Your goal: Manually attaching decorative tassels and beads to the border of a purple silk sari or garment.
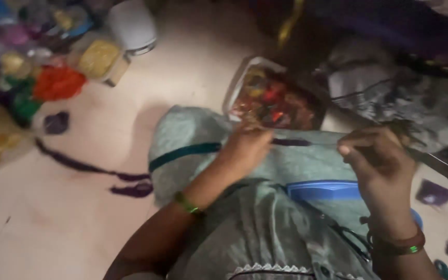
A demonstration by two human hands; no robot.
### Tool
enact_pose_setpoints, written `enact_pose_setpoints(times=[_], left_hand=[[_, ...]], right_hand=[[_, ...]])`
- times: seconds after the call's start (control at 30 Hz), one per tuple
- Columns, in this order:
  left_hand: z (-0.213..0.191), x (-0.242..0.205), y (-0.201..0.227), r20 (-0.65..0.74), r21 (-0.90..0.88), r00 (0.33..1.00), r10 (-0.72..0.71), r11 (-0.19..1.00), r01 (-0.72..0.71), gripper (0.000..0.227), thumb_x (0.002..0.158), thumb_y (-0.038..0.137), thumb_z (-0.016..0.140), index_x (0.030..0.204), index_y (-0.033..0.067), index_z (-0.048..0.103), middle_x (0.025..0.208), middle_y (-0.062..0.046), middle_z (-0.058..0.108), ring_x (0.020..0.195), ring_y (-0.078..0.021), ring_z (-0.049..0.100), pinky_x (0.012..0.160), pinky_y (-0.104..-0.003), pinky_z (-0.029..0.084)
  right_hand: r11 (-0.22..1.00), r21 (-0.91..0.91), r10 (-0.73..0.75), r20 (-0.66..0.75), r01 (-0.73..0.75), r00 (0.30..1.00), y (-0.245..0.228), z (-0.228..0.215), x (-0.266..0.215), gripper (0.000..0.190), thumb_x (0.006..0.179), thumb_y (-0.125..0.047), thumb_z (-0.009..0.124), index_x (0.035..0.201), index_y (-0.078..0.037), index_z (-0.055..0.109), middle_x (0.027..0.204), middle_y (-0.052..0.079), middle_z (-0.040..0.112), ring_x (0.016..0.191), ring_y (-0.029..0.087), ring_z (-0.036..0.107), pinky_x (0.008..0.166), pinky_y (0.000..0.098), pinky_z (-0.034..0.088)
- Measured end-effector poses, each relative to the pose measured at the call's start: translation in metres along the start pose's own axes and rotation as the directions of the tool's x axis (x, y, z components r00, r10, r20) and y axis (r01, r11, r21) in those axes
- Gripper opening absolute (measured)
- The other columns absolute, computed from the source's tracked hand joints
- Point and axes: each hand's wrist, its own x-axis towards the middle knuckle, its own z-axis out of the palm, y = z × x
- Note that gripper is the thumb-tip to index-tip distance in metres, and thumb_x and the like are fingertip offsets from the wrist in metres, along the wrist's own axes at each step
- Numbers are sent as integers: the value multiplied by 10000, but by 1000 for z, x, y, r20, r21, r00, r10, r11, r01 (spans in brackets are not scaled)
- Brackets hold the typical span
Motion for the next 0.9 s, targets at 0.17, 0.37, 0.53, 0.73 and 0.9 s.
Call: enact_pose_setpoints(times=[0.17, 0.37, 0.53, 0.73, 0.9], left_hand=[[-90, -92, -4, -197, 300, 967, -163, 929, 218, 182, 813, 55, 678, 990, 27, 646, 848, -183, 644, 895, -397, 604, 875, -510, 460], [-132, -150, 6, -172, 733, 740, -651, 417, 538, 93, 780, 98, 706, 864, 59, 699, 925, -130, 685, 913, -374, 626, 784, -539, 465], [-95, -100, 8, -355, 331, 865, -355, 818, 472, 106, 889, 97, 672, 973, 104, 736, 1023, -90, 669, 1046, -346, 618, 926, -498, 496], [-44, -51, -25, -154, 642, 979, -136, 739, 204, 62, 699, 157, 754, 760, 144, 748, 1039, -93, 731, 1162, -305, 605, 1055, -595, 339], [-37, -14, -12, -149, 359, 957, -250, 888, 288, 126, 723, 197, 812, 799, 104, 772, 905, -65, 755, 961, -280, 676, 899, -459, 480]], right_hand=[[987, 54, -160, 279, 151, 947, 22, 76, -2, 95, 858, -13, 770, 943, -50, 751, 1018, 48, 713, 961, 172, 666, 806, 307, 540], [994, 89, -1, 554, -58, 833, 68, 148, -15, 93, 859, -32, 780, 952, -46, 784, 950, 81, 703, 850, 194, 696, 712, 306, 556], [986, 53, -161, 536, 158, 828, 73, 119, -6, 291, 842, -40, 761, 1131, -39, 722, 1103, 105, 687, 970, 215, 691, 797, 305, 556], [992, -80, 119, 400, -95, 909, 120, 64, -9, 244, 863, -91, 745, 1105, -60, 742, 1059, 72, 725, 927, 163, 720, 768, 287, 577], [963, -84, 268, 353, -254, 897, 90, 49, -4, 264, 886, -116, 749, 1145, -70, 744, 1022, 55, 769, 869, 140, 710, 757, 279, 576]])
